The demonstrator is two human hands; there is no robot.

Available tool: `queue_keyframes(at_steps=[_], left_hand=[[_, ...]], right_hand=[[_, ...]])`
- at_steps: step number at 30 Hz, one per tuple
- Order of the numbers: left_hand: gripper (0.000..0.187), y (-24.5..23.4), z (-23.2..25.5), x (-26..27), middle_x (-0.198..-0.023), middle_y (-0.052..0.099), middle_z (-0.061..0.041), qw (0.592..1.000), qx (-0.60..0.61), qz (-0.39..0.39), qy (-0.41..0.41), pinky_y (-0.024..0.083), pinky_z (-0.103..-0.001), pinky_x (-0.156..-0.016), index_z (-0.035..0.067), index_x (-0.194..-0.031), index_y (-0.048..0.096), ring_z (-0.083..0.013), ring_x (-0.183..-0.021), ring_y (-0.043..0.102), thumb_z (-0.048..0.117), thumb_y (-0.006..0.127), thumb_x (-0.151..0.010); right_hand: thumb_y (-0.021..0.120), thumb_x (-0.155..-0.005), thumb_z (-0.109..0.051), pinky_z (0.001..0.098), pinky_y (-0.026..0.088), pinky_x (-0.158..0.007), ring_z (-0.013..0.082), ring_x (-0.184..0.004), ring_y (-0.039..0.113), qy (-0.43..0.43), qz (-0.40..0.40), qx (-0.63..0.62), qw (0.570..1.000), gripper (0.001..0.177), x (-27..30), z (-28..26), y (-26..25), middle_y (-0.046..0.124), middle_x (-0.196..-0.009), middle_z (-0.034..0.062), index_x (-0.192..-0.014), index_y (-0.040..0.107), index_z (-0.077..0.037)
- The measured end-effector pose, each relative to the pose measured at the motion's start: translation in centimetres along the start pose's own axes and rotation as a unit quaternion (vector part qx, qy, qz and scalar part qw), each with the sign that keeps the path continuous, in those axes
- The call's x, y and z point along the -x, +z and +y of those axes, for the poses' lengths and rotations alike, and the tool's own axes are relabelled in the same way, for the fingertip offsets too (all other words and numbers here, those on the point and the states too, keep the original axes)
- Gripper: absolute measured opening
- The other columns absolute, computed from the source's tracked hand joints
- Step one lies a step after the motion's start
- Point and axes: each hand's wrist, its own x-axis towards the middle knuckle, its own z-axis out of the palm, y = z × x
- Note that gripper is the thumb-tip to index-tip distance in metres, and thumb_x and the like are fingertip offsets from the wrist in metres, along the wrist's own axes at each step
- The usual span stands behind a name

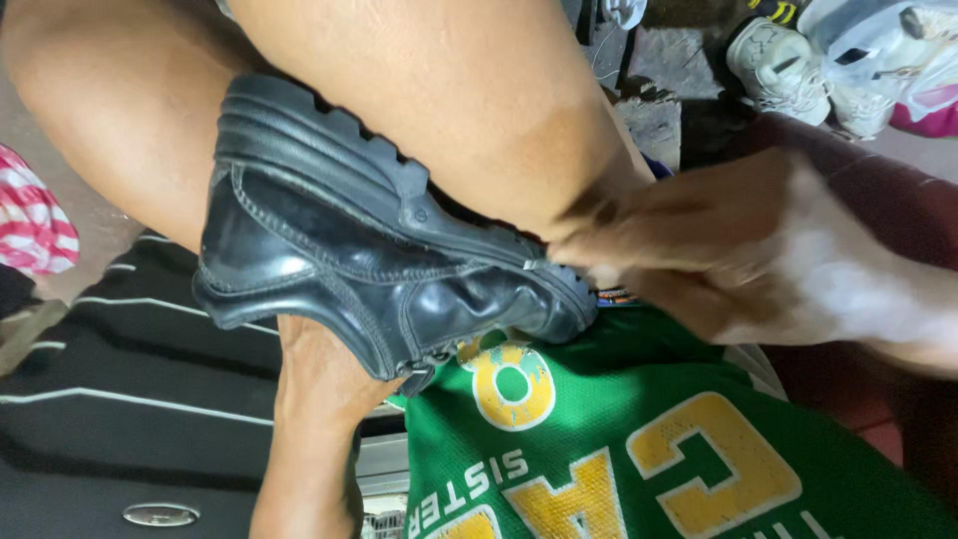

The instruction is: The person sews a black leather shoe using a needle and thread. They repeatedly insert the needle into the shoe's upper and pull the thread through to stitch the material.

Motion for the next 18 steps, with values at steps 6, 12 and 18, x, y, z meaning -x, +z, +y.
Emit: queue_keyframes(at_steps=[6, 12, 18], left_hand=[[0.039, 1.0, -1.0, 1.0, -0.115, 0.072, -0.016, 0.999, 0.020, -0.008, -0.028, 0.045, -0.056, -0.100, 0.011, -0.113, 0.074, -0.0417, -0.110, 0.065, 0.035, 0.074, -0.083], [0.042, 1.5, -1.6, 1.5, -0.116, 0.072, -0.017, 0.998, 0.026, -0.039, -0.047, 0.045, -0.056, -0.097, 0.010, -0.112, 0.075, -0.0418, -0.109, 0.065, 0.038, 0.074, -0.080], [0.040, 2.2, -1.8, 1.1, -0.108, 0.075, -0.014, 0.986, 0.089, -0.100, -0.097, 0.050, -0.052, -0.091, 0.012, -0.107, 0.076, -0.0389, -0.101, 0.068, 0.039, 0.075, -0.078]], right_hand=[[0.079, -0.077, -0.016, 0.0303, 0.064, -0.062, 0.0157, -0.068, 0.077, -0.002, -0.051, 0.026, 0.998, 0.042, 0.1, 1.1, 1.0, 0.079, -0.088, 0.0044, -0.119, 0.073, -0.018], [0.075, -0.082, -0.024, 0.0306, 0.062, -0.057, 0.0160, -0.065, 0.074, -0.006, -0.087, 0.097, 0.991, 0.045, -0.8, 0.0, 0.1, 0.079, -0.093, 0.0024, -0.127, 0.073, -0.020], [0.065, -0.088, -0.020, 0.0327, 0.052, -0.036, 0.0157, -0.048, 0.066, -0.029, -0.141, 0.174, 0.974, 0.038, -1.5, -1.0, -0.4, 0.072, -0.078, 0.0047, -0.124, 0.072, -0.014]])
